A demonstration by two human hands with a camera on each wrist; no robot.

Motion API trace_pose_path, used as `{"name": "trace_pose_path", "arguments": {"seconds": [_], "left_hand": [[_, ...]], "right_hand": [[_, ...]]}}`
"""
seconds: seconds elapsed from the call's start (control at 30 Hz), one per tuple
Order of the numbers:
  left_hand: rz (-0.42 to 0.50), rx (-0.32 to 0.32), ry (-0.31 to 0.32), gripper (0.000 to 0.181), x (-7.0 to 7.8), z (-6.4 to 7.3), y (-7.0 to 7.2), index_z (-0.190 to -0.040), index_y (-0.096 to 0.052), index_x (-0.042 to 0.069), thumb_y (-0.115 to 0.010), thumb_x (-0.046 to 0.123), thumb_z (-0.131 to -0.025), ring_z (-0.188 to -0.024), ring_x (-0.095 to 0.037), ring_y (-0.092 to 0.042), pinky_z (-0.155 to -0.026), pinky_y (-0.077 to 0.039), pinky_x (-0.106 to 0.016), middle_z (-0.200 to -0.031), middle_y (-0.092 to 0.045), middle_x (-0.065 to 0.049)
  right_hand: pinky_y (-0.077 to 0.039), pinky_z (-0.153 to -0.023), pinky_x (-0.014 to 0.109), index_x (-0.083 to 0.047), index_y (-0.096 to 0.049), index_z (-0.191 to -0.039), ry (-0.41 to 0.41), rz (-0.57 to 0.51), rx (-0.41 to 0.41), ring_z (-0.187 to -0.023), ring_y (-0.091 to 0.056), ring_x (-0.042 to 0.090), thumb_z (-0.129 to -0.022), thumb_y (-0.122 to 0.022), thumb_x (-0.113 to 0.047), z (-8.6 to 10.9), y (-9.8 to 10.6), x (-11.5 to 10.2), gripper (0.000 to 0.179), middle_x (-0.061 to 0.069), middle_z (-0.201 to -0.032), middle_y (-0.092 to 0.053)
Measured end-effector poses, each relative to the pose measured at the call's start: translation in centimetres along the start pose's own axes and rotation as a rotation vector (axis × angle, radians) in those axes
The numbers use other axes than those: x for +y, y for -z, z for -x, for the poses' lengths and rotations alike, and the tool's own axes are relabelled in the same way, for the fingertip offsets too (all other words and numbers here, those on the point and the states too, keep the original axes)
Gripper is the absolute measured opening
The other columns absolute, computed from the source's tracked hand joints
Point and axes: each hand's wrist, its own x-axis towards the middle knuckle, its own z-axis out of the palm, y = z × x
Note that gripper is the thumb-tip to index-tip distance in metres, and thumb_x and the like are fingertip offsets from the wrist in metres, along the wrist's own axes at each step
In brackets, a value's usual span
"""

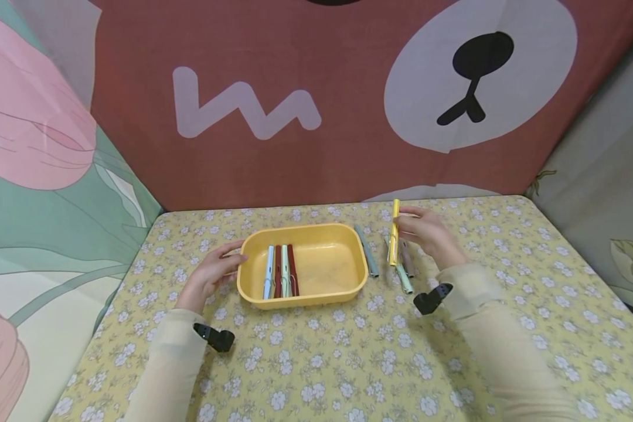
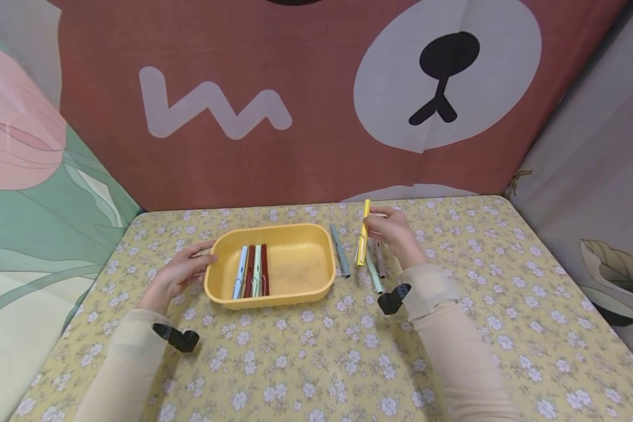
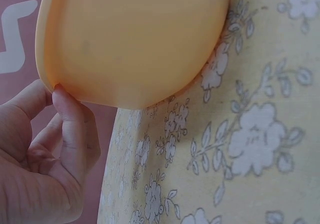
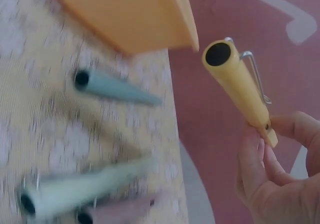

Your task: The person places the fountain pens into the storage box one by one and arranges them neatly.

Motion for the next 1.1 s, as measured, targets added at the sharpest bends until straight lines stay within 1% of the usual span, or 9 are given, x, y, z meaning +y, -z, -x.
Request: {"name": "trace_pose_path", "arguments": {"seconds": [0.17,0.33,0.5,0.57,0.8,0.87,0.97,1.03,1.1], "left_hand": [[0.000,0.012,0.002,0.059,-0.1,-0.2,0.0,-0.149,-0.036,0.019,-0.058,0.020,-0.094,-0.073,-0.002,-0.064,-0.058,-0.051,-0.018,-0.111,-0.064,-0.001],[-0.008,0.014,-0.010,0.059,-0.2,-0.2,0.1,-0.149,-0.034,0.018,-0.058,0.020,-0.095,-0.073,-0.002,-0.065,-0.058,-0.051,-0.018,-0.110,-0.064,-0.001],[-0.006,0.015,-0.008,0.059,-0.2,-0.2,0.2,-0.149,-0.034,0.018,-0.058,0.020,-0.095,-0.074,-0.002,-0.065,-0.058,-0.051,-0.017,-0.110,-0.063,0.000],[-0.004,0.011,-0.008,0.060,-0.2,-0.2,0.2,-0.150,-0.034,0.018,-0.057,0.020,-0.095,-0.074,-0.001,-0.064,-0.058,-0.051,-0.017,-0.110,-0.064,0.000],[-0.003,0.004,-0.016,0.060,-0.2,-0.1,0.2,-0.149,-0.034,0.018,-0.058,0.021,-0.095,-0.073,-0.001,-0.064,-0.058,-0.051,-0.018,-0.111,-0.064,-0.001],[-0.008,0.000,-0.021,0.060,-0.2,-0.1,0.1,-0.150,-0.033,0.017,-0.058,0.021,-0.095,-0.075,-0.001,-0.065,-0.058,-0.051,-0.017,-0.115,-0.063,-0.003],[-0.009,0.003,-0.020,0.060,-0.2,-0.1,0.0,-0.150,-0.034,0.017,-0.058,0.020,-0.095,-0.077,-0.001,-0.066,-0.059,-0.052,-0.017,-0.119,-0.062,-0.006],[-0.012,0.004,-0.015,0.060,-0.2,-0.1,0.0,-0.150,-0.033,0.018,-0.058,0.021,-0.095,-0.078,-0.001,-0.066,-0.060,-0.053,-0.017,-0.121,-0.061,-0.006],[-0.008,0.009,-0.013,0.060,-0.2,-0.1,0.0,-0.149,-0.034,0.018,-0.058,0.020,-0.095,-0.078,-0.001,-0.066,-0.061,-0.053,-0.018,-0.121,-0.061,-0.006]], "right_hand": [[-0.053,-0.072,0.012,0.000,-0.027,-0.149,-0.016,-0.043,0.001,-0.073,-0.062,-0.003,-0.094,-0.052,-0.008,-0.3,-2.0,-0.8,0.061,-0.005,-0.095,-0.056],[-0.054,-0.071,0.013,-0.001,-0.031,-0.147,-0.013,-0.056,-0.003,-0.072,-0.062,-0.001,-0.094,-0.052,-0.006,-0.7,-4.1,-1.3,0.057,-0.001,-0.098,-0.055],[-0.054,-0.072,0.015,0.000,-0.033,-0.145,-0.007,-0.072,-0.018,-0.071,-0.061,0.000,-0.093,-0.052,-0.004,-1.0,-6.1,-1.4,0.055,0.000,-0.097,-0.055],[-0.054,-0.075,0.016,-0.001,-0.034,-0.144,-0.010,-0.070,-0.024,-0.071,-0.061,0.001,-0.094,-0.052,-0.005,-1.1,-6.7,-1.5,0.054,0.001,-0.098,-0.055],[-0.053,-0.069,0.015,-0.002,-0.038,-0.142,-0.026,-0.098,-0.028,-0.070,-0.060,0.002,-0.093,-0.053,-0.005,-1.3,-9.0,-1.2,0.051,0.004,-0.101,-0.057],[-0.054,-0.073,0.017,-0.002,-0.039,-0.142,-0.030,-0.086,-0.028,-0.075,-0.060,0.004,-0.092,-0.054,-0.004,-1.4,-9.6,-1.1,0.051,0.006,-0.106,-0.056],[-0.056,-0.083,0.023,-0.003,-0.041,-0.140,-0.042,-0.068,-0.029,-0.084,-0.060,0.010,-0.091,-0.055,-0.004,-1.5,-10.6,-0.8,0.051,0.009,-0.112,-0.056],[-0.055,-0.090,0.028,-0.003,-0.043,-0.139,-0.047,-0.058,-0.026,-0.089,-0.061,0.013,-0.091,-0.056,-0.004,-1.4,-11.3,-0.7,0.050,0.011,-0.114,-0.056],[-0.054,-0.093,0.032,-0.002,-0.044,-0.138,-0.048,-0.047,-0.028,-0.091,-0.061,0.015,-0.091,-0.056,-0.004,-1.4,-12.0,-0.7,0.048,0.011,-0.113,-0.057]]}}
